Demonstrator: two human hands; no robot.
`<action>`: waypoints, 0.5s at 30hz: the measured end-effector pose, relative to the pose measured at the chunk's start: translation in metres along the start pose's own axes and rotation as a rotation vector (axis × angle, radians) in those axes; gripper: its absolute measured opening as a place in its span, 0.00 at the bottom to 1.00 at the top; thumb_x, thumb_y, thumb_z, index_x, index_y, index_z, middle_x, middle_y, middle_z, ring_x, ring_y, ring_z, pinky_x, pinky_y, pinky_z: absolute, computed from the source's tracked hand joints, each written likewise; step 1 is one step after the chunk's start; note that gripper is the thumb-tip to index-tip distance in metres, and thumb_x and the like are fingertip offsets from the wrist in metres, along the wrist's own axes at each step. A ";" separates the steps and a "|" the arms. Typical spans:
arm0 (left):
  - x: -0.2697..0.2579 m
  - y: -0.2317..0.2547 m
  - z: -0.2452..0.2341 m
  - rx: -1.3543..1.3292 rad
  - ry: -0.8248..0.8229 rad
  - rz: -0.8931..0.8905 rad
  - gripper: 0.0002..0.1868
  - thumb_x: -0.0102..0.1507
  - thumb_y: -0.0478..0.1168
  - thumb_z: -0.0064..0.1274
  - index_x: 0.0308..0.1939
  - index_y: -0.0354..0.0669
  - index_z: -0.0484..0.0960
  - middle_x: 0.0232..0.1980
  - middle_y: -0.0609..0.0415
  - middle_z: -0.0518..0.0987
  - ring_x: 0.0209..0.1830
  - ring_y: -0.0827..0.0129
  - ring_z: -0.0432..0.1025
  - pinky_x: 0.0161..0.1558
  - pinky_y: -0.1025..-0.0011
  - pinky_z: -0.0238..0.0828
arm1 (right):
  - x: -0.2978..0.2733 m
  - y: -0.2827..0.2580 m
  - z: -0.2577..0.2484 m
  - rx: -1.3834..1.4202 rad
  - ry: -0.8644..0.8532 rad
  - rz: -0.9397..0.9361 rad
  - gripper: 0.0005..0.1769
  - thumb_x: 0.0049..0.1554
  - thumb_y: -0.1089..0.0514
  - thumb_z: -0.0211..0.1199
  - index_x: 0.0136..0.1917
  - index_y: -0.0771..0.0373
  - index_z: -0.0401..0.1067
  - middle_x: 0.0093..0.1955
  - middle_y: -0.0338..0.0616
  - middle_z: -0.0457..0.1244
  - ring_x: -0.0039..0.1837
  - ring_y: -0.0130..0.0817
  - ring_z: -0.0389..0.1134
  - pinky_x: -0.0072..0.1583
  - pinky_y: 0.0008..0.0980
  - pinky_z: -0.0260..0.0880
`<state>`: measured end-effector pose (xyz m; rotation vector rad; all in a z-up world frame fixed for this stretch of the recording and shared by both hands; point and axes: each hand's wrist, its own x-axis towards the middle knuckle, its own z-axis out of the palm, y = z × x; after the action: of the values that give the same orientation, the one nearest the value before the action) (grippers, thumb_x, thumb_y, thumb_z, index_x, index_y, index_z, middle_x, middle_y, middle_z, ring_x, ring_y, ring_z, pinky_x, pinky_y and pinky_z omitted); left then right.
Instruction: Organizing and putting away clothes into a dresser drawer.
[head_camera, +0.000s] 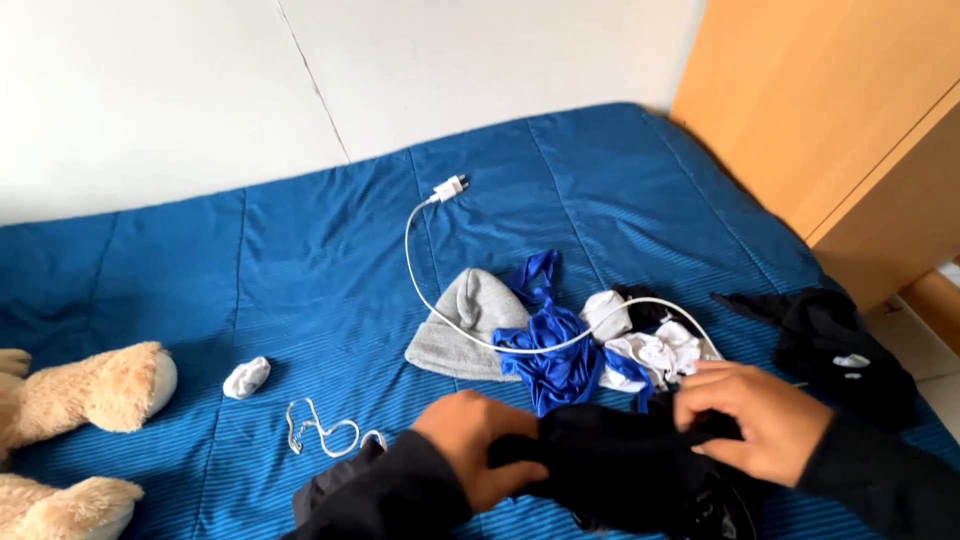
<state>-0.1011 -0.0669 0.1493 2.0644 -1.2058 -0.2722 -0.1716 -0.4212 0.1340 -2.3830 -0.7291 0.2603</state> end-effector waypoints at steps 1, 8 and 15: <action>-0.003 0.000 -0.007 0.023 -0.043 -0.070 0.15 0.53 0.48 0.65 0.37 0.46 0.84 0.32 0.48 0.83 0.36 0.50 0.78 0.38 0.56 0.73 | -0.003 -0.001 -0.006 0.003 0.069 0.040 0.13 0.44 0.63 0.74 0.37 0.60 0.70 0.36 0.39 0.65 0.45 0.33 0.68 0.74 0.41 0.59; 0.005 -0.062 -0.007 0.006 0.656 -0.165 0.11 0.52 0.30 0.53 0.38 0.41 0.83 0.41 0.49 0.84 0.40 0.58 0.80 0.43 0.67 0.76 | 0.011 -0.037 -0.018 0.447 0.275 0.012 0.09 0.51 0.65 0.71 0.40 0.66 0.70 0.39 0.44 0.69 0.48 0.32 0.71 0.76 0.46 0.57; 0.024 0.000 -0.087 -0.900 -0.131 -0.186 0.12 0.57 0.34 0.62 0.44 0.39 0.85 0.40 0.54 0.84 0.38 0.71 0.77 0.45 0.69 0.74 | 0.030 0.021 -0.063 -0.280 0.011 0.130 0.14 0.50 0.56 0.75 0.49 0.57 0.77 0.42 0.38 0.71 0.50 0.35 0.71 0.69 0.40 0.58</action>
<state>-0.0440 -0.0448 0.2156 1.3631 -0.7405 -0.8705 -0.1156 -0.4498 0.1704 -2.7001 -0.6409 0.2095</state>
